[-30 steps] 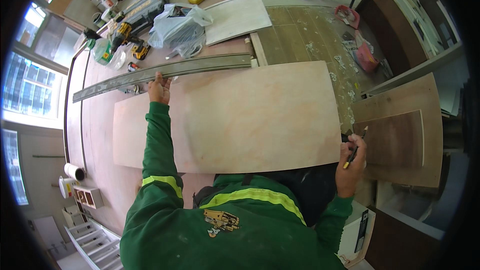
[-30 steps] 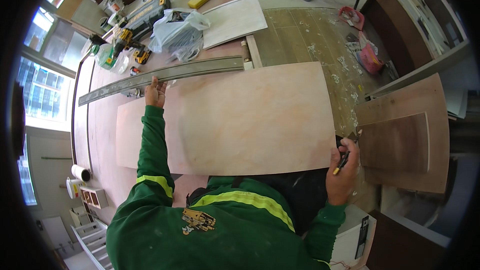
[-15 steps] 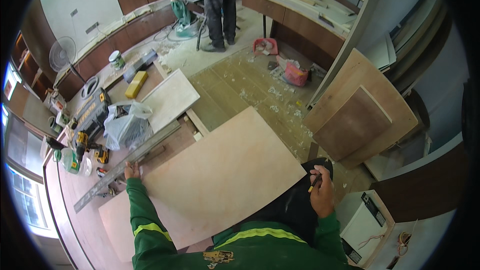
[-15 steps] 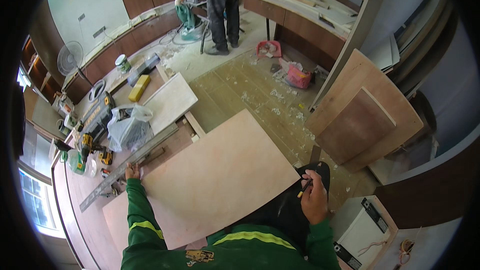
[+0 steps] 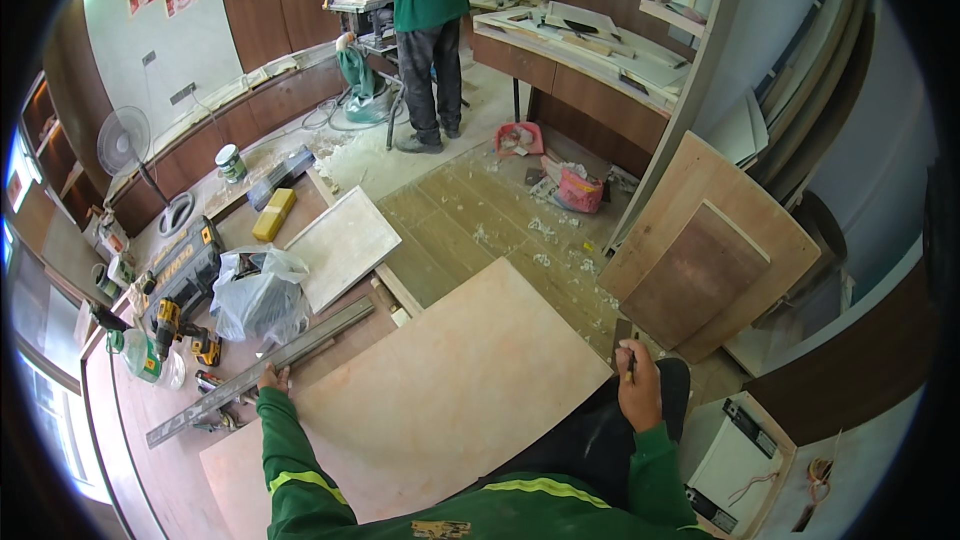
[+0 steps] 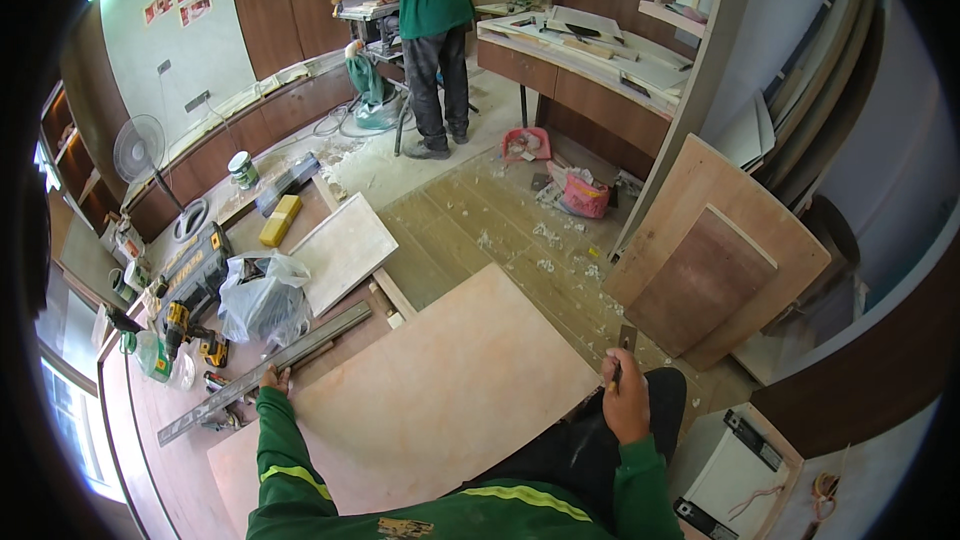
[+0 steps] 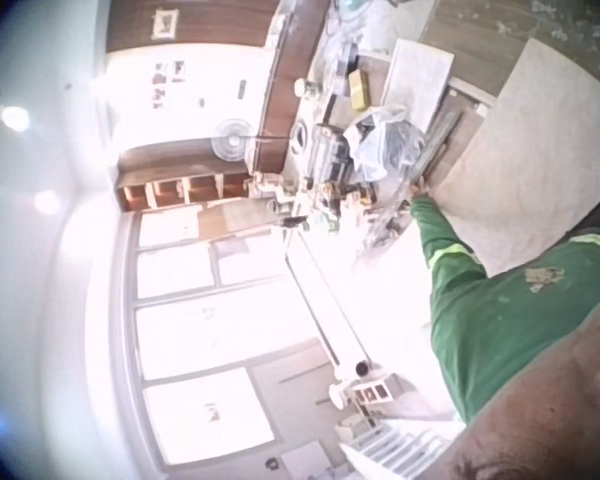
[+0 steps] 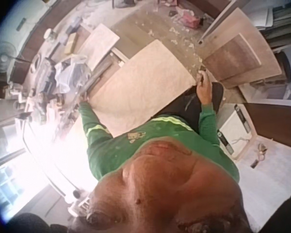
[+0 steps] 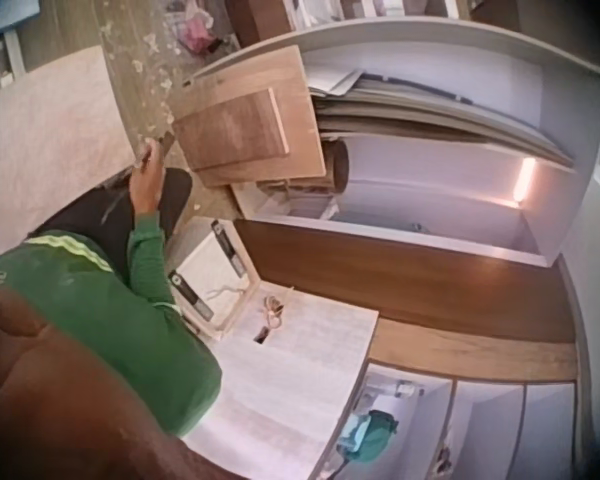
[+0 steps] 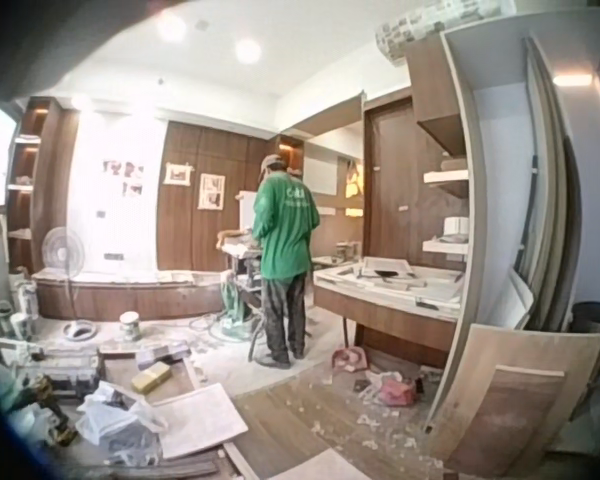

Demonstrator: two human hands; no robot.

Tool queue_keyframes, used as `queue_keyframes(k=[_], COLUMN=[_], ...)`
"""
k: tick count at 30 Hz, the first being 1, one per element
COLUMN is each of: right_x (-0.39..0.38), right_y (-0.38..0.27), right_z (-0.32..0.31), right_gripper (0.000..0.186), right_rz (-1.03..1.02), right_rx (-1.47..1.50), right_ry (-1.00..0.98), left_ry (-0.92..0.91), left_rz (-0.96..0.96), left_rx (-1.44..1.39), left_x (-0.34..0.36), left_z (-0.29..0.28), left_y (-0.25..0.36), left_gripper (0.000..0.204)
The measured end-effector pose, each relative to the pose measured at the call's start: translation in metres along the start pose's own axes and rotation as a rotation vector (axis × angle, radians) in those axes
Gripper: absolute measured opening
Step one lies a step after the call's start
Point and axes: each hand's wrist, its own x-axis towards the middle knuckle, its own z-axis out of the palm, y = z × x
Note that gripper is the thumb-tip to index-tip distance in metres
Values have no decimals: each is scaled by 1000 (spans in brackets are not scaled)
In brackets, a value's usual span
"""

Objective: The person measures a wooden board using a tape measure and marks it with a pencil. They then use a metal ruler to draw straight lines on the board. The person also uses a hand saw to cut the board along the marked lines.

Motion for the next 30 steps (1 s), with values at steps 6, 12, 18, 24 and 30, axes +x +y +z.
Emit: queue_keyframes(k=[6,12,18,24,30], right_x=[36,54,69,105,155], right_y=[32,64,68,53,36], right_z=[35,81,87,120,228], right_gripper=[27,35,46,44,54], right_rz=[10,-10,155,67,73], right_rx=[-49,-134,-220,14,-132], right_ry=[-175,-295,-505,-558,-691], left_ry=[-162,-336,-119,-28,98], left_rz=[-115,510,729,632,569], left_rx=[554,1537,1918,1909,1881], left_x=[-8,-63,-184,-194,-123], left_z=[-12,-29,-28,-68,-87], left_y=[29,26,-3,9,32], left_gripper=[37,69,86,88,95])
